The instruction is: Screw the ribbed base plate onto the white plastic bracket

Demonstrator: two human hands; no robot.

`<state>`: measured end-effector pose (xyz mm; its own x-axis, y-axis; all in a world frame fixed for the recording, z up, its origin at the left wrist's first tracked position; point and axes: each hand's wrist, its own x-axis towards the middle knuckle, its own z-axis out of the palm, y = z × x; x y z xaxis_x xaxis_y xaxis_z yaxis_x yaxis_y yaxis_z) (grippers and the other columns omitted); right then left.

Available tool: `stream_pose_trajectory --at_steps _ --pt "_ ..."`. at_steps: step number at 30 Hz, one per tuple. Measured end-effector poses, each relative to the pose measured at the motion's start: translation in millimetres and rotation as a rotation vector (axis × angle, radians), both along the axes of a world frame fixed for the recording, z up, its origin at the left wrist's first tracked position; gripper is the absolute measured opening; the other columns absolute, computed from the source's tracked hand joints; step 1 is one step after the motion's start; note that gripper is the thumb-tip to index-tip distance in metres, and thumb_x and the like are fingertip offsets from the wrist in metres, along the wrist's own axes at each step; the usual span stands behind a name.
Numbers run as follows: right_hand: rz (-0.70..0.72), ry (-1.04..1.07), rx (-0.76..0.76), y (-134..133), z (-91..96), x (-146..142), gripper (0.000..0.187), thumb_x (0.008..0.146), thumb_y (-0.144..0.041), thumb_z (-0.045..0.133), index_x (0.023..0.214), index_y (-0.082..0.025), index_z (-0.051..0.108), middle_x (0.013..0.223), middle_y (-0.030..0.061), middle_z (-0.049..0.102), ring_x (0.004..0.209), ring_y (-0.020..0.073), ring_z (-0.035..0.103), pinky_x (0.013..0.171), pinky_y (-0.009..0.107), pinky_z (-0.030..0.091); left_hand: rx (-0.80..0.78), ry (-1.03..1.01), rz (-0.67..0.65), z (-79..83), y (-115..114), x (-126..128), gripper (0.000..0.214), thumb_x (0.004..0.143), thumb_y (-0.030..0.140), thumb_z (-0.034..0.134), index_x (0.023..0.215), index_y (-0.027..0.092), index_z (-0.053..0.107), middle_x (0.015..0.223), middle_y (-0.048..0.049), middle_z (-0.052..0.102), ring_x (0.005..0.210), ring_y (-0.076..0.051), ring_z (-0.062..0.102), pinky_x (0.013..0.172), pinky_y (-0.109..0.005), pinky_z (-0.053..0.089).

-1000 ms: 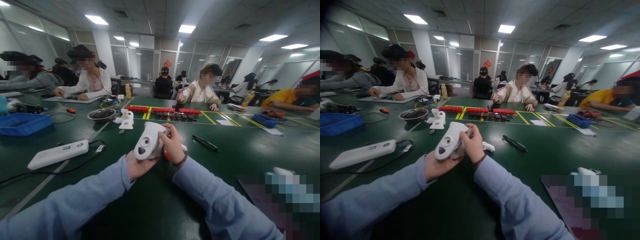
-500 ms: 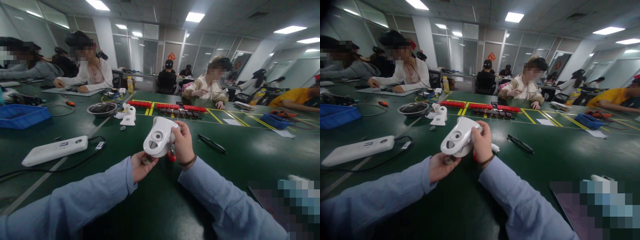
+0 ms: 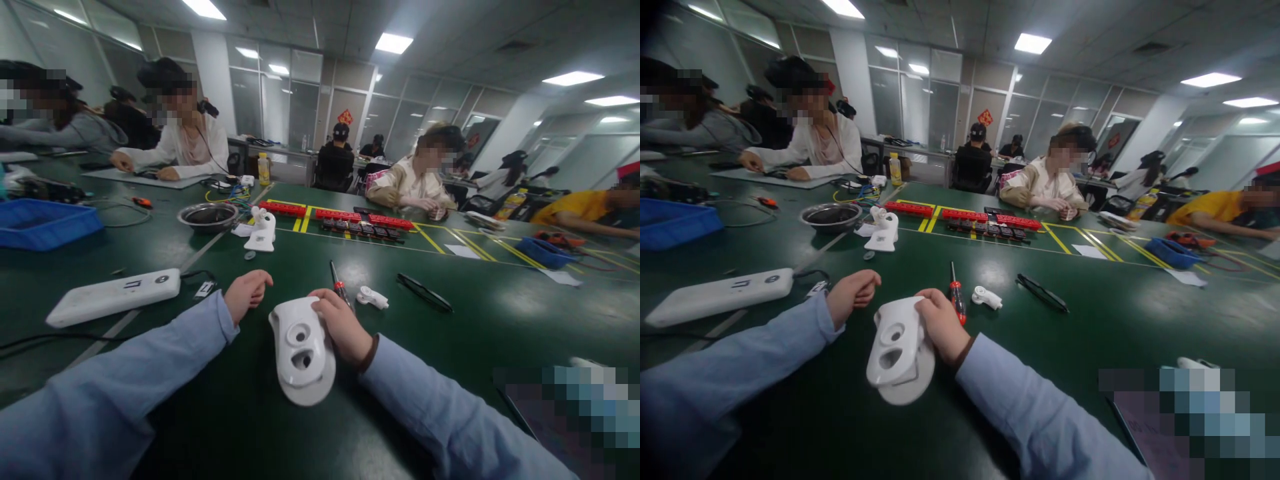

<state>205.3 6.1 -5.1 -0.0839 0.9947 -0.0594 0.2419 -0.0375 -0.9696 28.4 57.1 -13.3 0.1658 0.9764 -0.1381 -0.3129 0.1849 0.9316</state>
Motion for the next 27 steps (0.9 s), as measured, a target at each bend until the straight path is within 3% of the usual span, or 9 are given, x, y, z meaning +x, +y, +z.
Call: stream_pose_trajectory --at_steps 3,7,10,13,16,20,25,27 --pt "0.035 -0.275 0.096 0.2 6.0 3.5 0.017 0.071 -0.027 0.046 0.083 -0.017 0.055 0.067 0.0006 0.053 0.061 0.0135 0.049 0.057 0.024 0.038 0.241 0.212 -0.100 -6.5 -12.7 -0.8 0.014 0.075 0.025 0.054 0.074 0.015 0.063 0.044 0.0051 0.038 0.040 -0.006 0.029 0.039 -0.017 0.020" --pt "-0.005 -0.648 0.230 7.6 41.4 29.4 0.020 0.072 -0.032 0.053 0.087 -0.019 0.059 0.081 0.0052 0.057 0.076 0.0196 0.050 0.070 0.031 0.034 0.766 0.727 -0.351 -9.9 -24.0 -2.6 0.069 0.066 0.068 0.041 0.113 0.020 0.053 0.052 0.0042 0.045 0.046 -0.012 0.038 0.050 -0.023 0.029" --pt "-0.052 -0.822 0.239 21.0 58.2 61.3 0.024 0.075 -0.033 0.051 0.093 -0.018 0.058 0.090 0.0086 0.057 0.084 0.0231 0.051 0.073 0.033 0.033 0.907 0.874 -0.451 -5.7 -25.4 -7.0 0.095 0.047 0.081 0.041 0.121 0.021 0.047 0.069 -0.0008 0.058 0.063 -0.019 0.053 0.066 -0.027 0.037" --pt "-0.062 -0.910 0.167 37.1 46.7 93.7 0.032 0.061 -0.031 0.067 0.088 -0.015 0.060 0.086 0.0104 0.059 0.087 0.0263 0.052 0.073 0.033 0.034 0.968 1.006 -0.497 2.0 -30.4 -7.0 0.095 0.037 0.075 0.056 0.117 0.023 0.051 0.089 -0.0051 0.062 0.079 -0.025 0.056 0.077 -0.031 0.037" --pt "-0.055 -0.902 0.069 51.3 22.8 115.5 0.026 0.048 -0.023 0.074 0.066 -0.015 0.059 0.064 0.0058 0.058 0.070 0.0236 0.056 0.062 0.029 0.038 0.990 1.171 -0.534 8.0 -39.7 -1.6 0.084 0.044 0.059 0.066 0.117 0.021 0.050 0.088 -0.0060 0.062 0.076 -0.023 0.056 0.073 -0.031 0.039" --pt "-0.095 -0.743 0.112 59.7 16.9 118.2 0.018 0.056 -0.024 0.069 0.064 -0.015 0.055 0.059 0.0023 0.054 0.063 0.0181 0.054 0.057 0.025 0.038 0.997 1.316 -0.523 9.7 -46.1 7.3 0.066 0.060 0.043 0.062 0.119 0.017 0.047 0.090 -0.0071 0.062 0.078 -0.022 0.056 0.071 -0.032 0.041" --pt "-0.092 -0.379 0.257 40.7 35.7 68.4 0.038 0.083 -0.045 0.033 0.106 -0.017 0.043 0.081 0.0025 0.056 0.064 0.0118 0.054 0.054 0.023 0.043 1.049 1.365 -0.583 7.5 -36.9 17.7 0.066 0.062 0.044 0.060 0.121 0.019 0.045 0.081 -0.0043 0.060 0.072 -0.020 0.057 0.066 -0.029 0.043" --pt "-0.035 -0.242 0.297 25.9 35.9 42.2 0.037 0.078 -0.047 0.042 0.101 -0.018 0.046 0.078 0.0005 0.055 0.063 0.0109 0.053 0.055 0.022 0.043 1.074 1.335 -0.585 5.7 -32.9 20.8 0.064 0.062 0.047 0.060 0.117 0.018 0.047 0.081 -0.0050 0.061 0.072 -0.020 0.057 0.066 -0.030 0.043"
